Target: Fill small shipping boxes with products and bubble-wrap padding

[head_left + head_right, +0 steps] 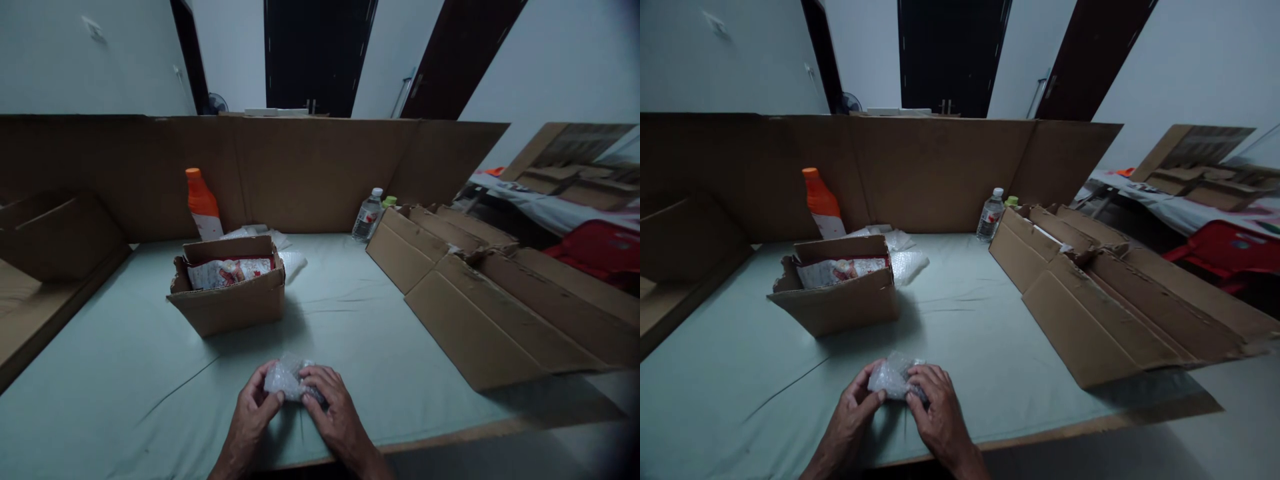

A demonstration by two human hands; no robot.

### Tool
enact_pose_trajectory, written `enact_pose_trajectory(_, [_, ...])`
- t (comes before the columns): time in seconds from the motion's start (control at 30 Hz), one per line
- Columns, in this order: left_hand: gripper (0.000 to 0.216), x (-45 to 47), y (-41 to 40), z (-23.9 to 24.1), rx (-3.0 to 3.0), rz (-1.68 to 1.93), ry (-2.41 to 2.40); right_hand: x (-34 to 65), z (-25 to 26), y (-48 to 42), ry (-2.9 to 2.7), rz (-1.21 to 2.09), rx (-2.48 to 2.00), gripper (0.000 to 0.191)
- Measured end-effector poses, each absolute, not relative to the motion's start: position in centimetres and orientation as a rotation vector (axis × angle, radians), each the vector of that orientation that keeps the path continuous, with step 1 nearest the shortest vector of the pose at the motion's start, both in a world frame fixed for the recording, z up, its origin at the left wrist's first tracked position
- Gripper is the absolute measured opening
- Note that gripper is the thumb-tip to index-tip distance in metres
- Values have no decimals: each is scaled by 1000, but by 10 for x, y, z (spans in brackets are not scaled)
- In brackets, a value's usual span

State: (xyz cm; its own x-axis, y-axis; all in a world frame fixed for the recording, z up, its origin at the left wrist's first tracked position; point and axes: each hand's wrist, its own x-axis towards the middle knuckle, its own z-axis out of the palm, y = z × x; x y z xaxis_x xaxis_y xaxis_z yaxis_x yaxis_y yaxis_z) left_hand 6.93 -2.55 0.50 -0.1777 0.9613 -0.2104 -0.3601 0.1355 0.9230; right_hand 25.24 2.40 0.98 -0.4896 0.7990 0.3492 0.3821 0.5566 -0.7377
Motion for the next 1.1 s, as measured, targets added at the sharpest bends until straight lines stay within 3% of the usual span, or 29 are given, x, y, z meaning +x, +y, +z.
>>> enact_pose_trajectory(1.1, [54, 63, -25, 19, 759, 1301, 1216, 251, 9, 30, -2132, 739, -918, 16])
